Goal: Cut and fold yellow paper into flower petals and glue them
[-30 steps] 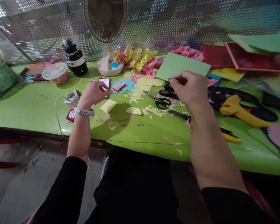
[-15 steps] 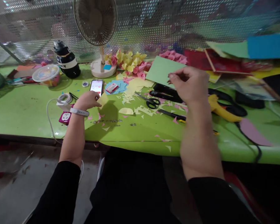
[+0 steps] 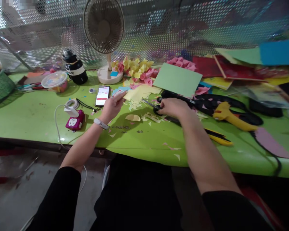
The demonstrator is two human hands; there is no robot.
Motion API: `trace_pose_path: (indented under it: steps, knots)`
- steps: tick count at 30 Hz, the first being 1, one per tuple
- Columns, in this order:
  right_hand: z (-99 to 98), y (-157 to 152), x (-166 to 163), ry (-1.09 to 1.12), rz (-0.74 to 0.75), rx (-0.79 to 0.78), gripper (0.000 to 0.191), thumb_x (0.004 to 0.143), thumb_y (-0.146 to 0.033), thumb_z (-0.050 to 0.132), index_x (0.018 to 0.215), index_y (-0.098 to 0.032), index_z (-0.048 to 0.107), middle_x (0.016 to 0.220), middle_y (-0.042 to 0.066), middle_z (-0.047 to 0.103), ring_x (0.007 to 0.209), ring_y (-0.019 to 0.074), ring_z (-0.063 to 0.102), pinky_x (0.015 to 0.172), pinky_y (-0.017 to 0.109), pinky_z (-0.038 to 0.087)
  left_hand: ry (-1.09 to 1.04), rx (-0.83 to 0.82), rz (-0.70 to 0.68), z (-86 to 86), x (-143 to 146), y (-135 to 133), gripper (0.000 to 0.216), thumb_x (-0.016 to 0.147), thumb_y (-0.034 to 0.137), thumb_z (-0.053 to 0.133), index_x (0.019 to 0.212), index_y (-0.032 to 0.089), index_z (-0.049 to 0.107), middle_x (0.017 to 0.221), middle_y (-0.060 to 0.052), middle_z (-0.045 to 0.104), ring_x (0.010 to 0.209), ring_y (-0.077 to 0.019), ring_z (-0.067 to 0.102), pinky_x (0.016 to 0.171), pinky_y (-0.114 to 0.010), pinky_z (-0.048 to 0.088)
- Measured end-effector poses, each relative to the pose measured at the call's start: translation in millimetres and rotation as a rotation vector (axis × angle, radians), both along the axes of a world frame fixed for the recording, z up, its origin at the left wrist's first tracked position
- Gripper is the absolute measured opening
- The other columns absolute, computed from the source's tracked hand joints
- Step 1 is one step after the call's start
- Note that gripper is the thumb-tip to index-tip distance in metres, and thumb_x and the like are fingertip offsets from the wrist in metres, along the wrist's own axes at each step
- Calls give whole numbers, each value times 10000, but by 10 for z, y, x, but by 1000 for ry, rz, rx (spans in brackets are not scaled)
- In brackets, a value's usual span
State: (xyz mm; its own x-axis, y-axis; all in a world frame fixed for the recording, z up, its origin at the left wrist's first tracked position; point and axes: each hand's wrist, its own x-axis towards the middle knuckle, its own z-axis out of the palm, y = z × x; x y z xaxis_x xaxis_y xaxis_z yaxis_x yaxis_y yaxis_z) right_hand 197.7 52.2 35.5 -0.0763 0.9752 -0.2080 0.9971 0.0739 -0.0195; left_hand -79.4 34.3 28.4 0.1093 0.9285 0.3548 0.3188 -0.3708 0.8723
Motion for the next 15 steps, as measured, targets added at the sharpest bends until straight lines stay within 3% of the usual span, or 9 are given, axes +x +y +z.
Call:
trace_pose_path:
  steps: [2,5,9,12,15]
  knots:
    - [14,3,11,9,1,-33,198,748,-407,689,777,-215,726,885,102,748,739,241,658,566,312,397,-129,-30,-135,-30,37,-17,455,832,224,682,1287,225,690,1228,-89,730,1022,-189,700,859,-294,562]
    - [29,11,31,9,-4,-55,178,734,-390,687,698,-216,699,819,97,737,721,235,658,571,307,403,-327,-132,-259,-43,81,-38,418,877,301,628,1288,251,683,1382,-74,651,1137,-221,672,891,-349,581]
    - [24,48,136,110,8,-112,189,733,-334,676,581,-226,641,666,65,708,679,227,680,575,306,438,-439,-219,-133,-56,145,-56,385,856,326,696,1232,246,702,1265,-75,714,1003,-187,699,819,-323,593]
    - [29,70,245,510,-80,-175,110,708,-250,701,627,-221,633,632,40,709,609,213,697,570,307,511,-492,-259,-68,-77,179,-59,585,797,230,760,1358,276,602,1010,-22,769,857,-136,696,769,-283,582]
    - [48,43,204,1060,-210,-118,154,687,-227,766,767,-210,636,706,49,732,601,205,705,572,327,581,-572,-302,-45,-105,192,-54,510,769,210,782,1256,262,636,913,16,748,795,-104,687,738,-256,570]
